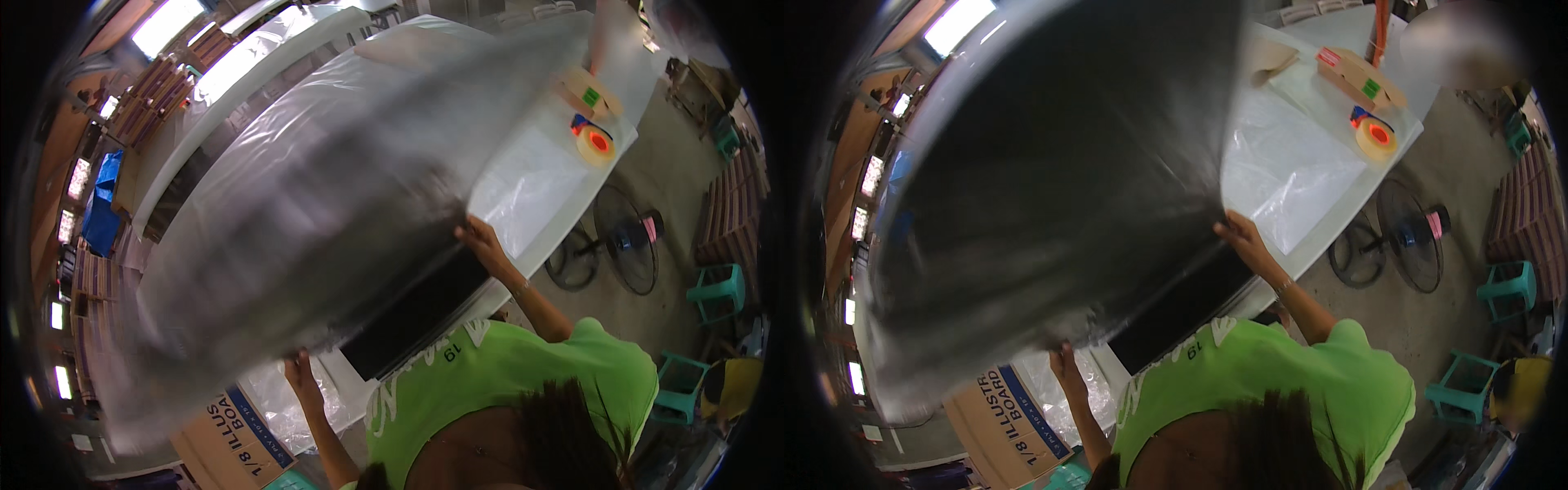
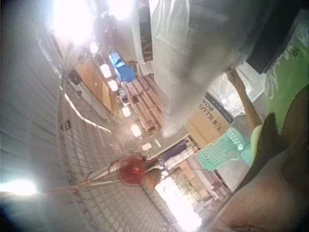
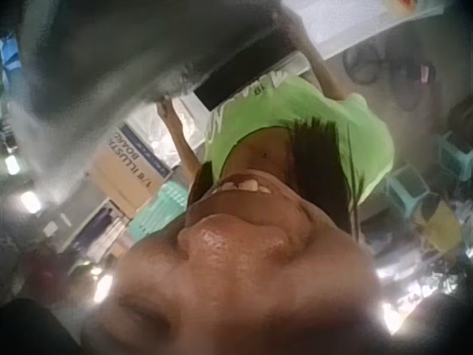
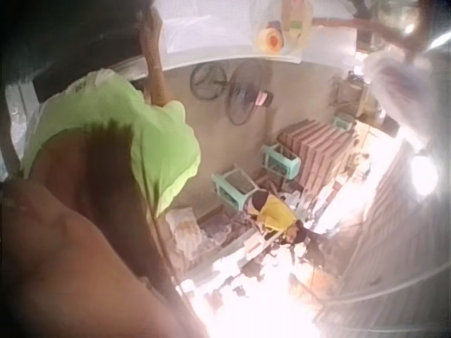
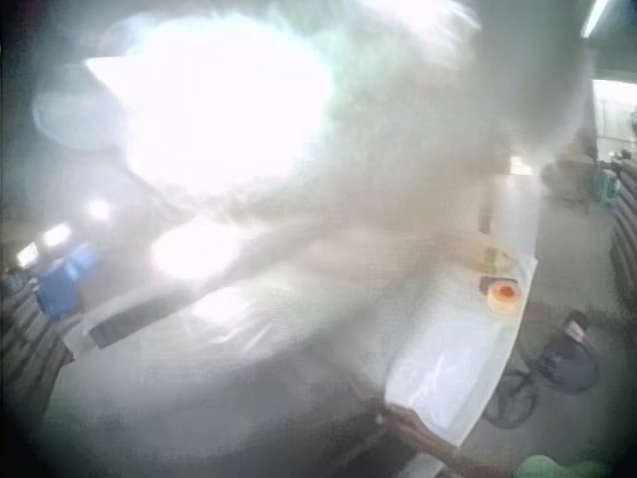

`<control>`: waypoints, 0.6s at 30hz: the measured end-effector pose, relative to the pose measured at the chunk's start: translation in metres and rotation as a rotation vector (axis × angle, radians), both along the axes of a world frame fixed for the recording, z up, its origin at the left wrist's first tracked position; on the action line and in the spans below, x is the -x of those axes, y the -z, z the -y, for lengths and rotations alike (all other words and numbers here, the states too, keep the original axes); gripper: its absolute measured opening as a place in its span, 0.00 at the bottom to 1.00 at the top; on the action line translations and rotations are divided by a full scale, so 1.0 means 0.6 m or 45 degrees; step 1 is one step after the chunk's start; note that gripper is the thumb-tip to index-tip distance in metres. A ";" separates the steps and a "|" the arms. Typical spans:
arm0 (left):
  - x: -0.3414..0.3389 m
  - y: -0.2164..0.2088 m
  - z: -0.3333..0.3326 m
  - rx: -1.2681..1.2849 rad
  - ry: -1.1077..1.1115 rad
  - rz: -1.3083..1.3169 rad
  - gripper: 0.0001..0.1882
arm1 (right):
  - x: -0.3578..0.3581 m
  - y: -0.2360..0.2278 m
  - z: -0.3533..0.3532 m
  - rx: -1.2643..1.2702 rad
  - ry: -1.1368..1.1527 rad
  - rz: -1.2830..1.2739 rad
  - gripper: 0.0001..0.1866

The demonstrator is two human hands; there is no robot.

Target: The person wraps individual black illustration boards in plastic sleeves, placing them inside a larger plastic bag and then setting the stack aside on a work table.

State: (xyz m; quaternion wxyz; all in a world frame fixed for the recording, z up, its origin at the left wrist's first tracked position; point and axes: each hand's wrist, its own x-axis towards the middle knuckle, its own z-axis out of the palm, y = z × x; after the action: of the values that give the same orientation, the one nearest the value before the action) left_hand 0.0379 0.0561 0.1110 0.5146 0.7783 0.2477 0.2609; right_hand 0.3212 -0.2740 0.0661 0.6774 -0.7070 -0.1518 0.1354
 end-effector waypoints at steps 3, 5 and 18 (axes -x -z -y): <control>-0.089 -0.035 0.035 0.033 0.072 0.184 0.21 | -0.047 0.011 0.001 -0.262 0.190 0.041 0.11; -0.153 -0.030 0.060 0.056 0.122 0.200 0.27 | -0.080 -0.008 0.029 -0.498 0.195 0.105 0.10; -0.481 0.085 0.438 0.220 0.412 -0.014 0.39 | -0.425 0.130 0.435 0.626 0.537 0.341 0.19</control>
State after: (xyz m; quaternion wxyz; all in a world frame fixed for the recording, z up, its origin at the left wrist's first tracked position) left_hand 0.3267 -0.2065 0.0600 0.6135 0.7623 0.1434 0.1482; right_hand 0.5765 -0.5348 -0.0118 0.4739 -0.8763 -0.0527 -0.0688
